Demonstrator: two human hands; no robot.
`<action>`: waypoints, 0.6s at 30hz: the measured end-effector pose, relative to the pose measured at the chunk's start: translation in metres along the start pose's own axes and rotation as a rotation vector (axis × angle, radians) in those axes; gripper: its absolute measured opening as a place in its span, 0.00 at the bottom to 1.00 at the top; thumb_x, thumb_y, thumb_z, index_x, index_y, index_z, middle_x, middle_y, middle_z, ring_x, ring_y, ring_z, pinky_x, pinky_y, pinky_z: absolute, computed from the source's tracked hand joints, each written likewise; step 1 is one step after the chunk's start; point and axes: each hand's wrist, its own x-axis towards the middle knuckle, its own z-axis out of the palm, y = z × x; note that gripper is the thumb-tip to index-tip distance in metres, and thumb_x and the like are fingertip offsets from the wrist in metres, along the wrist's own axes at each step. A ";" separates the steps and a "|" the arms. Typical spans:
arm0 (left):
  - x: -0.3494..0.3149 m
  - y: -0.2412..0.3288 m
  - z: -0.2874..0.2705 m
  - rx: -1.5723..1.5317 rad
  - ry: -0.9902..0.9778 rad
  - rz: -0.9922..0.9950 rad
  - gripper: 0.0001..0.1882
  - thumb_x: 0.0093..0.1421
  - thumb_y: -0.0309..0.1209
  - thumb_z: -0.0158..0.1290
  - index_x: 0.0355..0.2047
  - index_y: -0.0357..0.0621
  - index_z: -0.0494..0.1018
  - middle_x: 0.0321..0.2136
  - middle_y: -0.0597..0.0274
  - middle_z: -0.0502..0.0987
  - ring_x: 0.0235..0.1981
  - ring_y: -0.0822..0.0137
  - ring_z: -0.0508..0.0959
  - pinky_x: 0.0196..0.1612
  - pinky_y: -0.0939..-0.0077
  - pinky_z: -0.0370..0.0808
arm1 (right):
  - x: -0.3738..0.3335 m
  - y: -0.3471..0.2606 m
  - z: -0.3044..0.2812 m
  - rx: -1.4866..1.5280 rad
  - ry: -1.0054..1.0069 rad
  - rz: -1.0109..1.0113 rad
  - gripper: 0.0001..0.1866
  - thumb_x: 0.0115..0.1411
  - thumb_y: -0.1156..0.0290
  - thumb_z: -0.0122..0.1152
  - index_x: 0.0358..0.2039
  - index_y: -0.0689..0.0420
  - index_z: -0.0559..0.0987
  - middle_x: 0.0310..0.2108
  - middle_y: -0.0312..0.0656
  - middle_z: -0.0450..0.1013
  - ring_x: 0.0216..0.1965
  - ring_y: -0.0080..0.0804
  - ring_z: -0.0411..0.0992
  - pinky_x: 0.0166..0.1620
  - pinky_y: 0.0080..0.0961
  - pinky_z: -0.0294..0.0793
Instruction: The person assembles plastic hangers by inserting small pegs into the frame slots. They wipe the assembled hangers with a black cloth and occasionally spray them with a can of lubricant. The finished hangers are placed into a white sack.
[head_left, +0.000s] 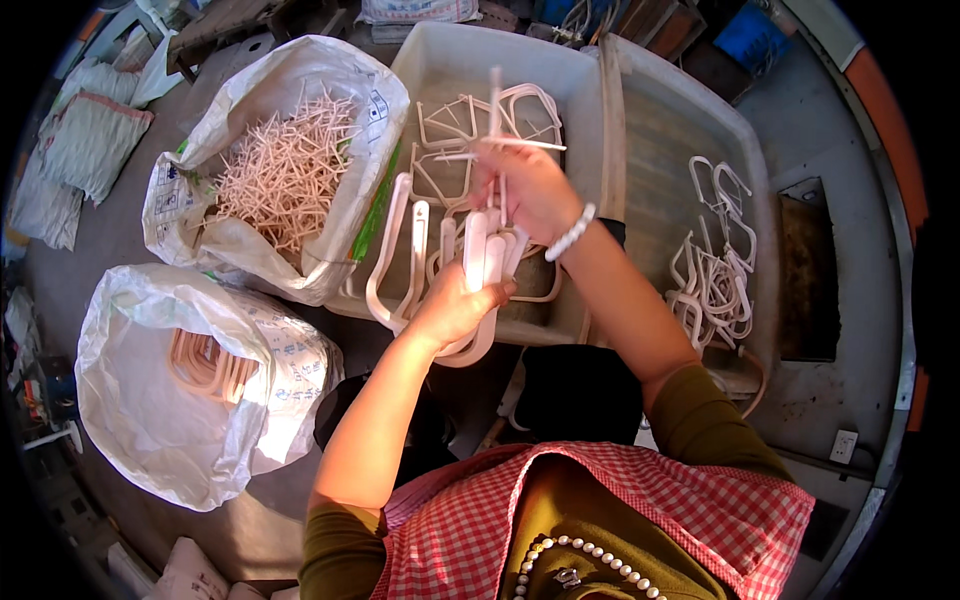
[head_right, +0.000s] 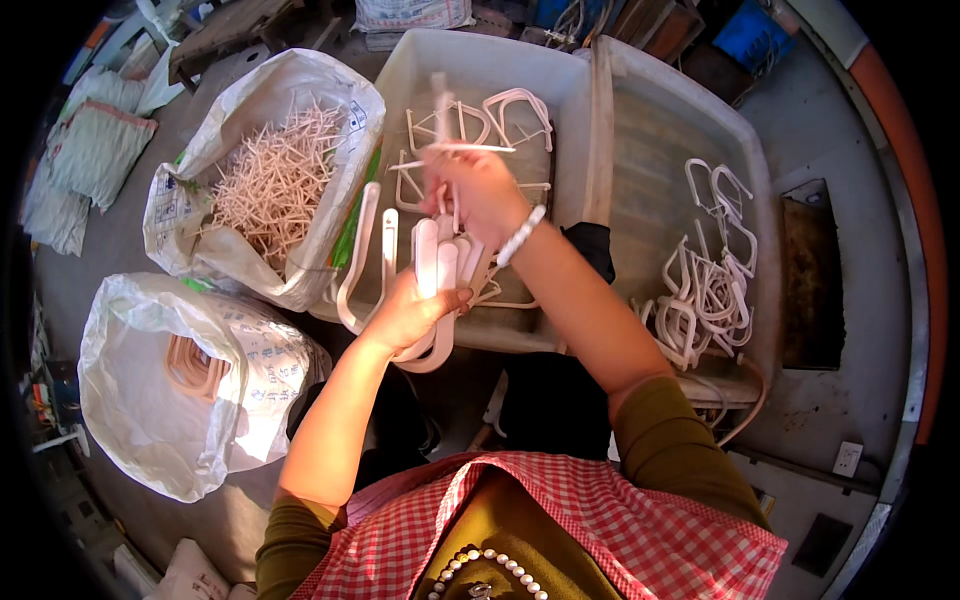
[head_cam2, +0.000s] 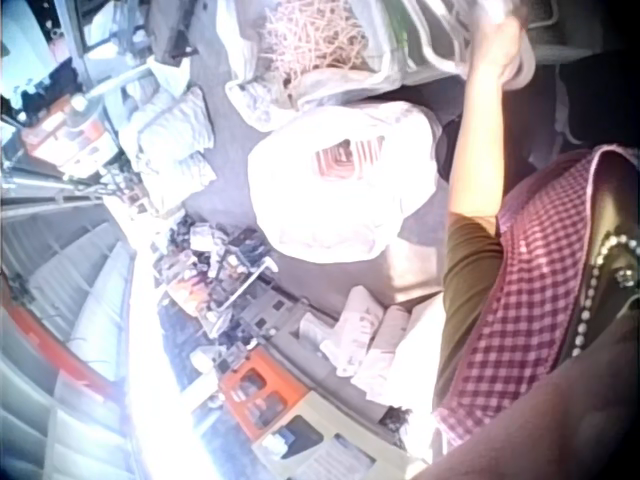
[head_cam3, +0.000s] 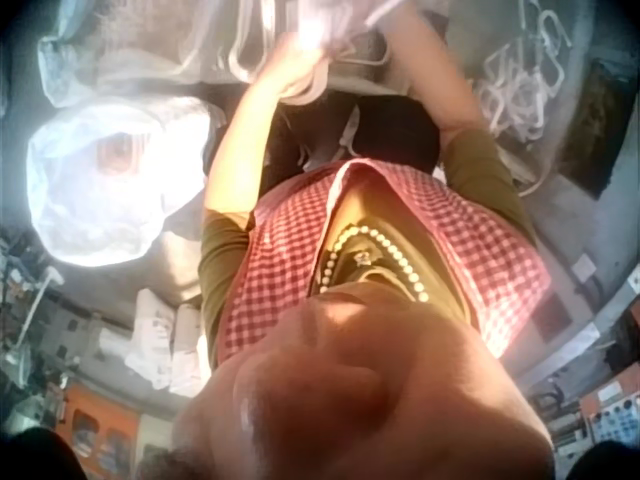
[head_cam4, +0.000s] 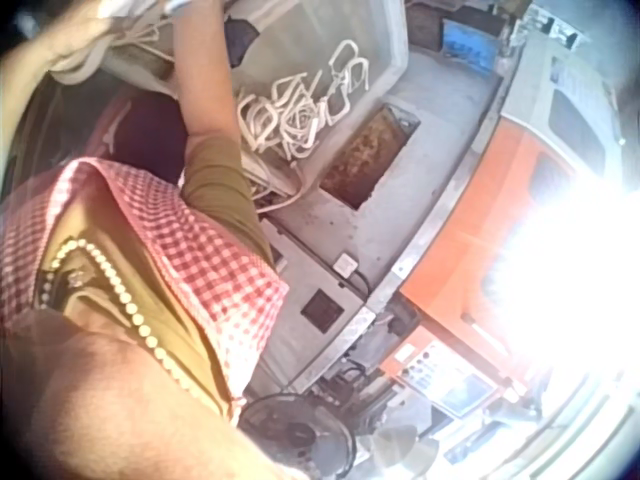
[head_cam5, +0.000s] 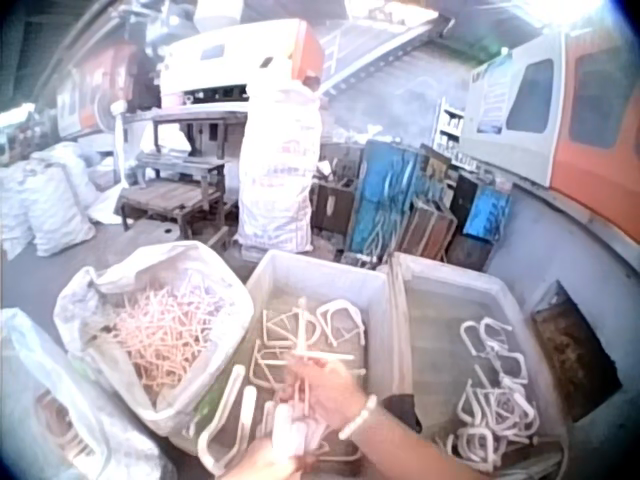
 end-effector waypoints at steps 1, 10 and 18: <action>0.000 0.001 0.001 -0.053 0.008 0.010 0.18 0.53 0.26 0.54 0.45 0.36 0.69 0.32 0.63 0.73 0.33 0.72 0.72 0.38 0.78 0.70 | 0.002 0.000 -0.013 0.102 -0.010 0.045 0.06 0.63 0.69 0.52 0.36 0.58 0.72 0.25 0.36 0.71 0.29 0.26 0.72 0.39 0.22 0.72; -0.004 0.036 -0.019 -0.745 0.374 -0.214 0.09 0.56 0.25 0.53 0.38 0.38 0.71 0.30 0.60 0.75 0.31 0.68 0.76 0.33 0.75 0.74 | -0.078 0.049 0.036 -0.628 -0.211 -0.567 0.08 0.59 0.75 0.55 0.38 0.57 0.67 0.30 0.38 0.71 0.32 0.32 0.73 0.51 0.41 0.71; 0.001 0.016 -0.025 -0.630 0.516 -0.014 0.17 0.53 0.21 0.57 0.44 0.38 0.69 0.33 0.59 0.75 0.32 0.66 0.76 0.38 0.73 0.75 | -0.021 -0.111 0.102 -0.620 0.274 -1.462 0.12 0.60 0.64 0.53 0.40 0.57 0.69 0.30 0.43 0.70 0.28 0.36 0.69 0.35 0.37 0.71</action>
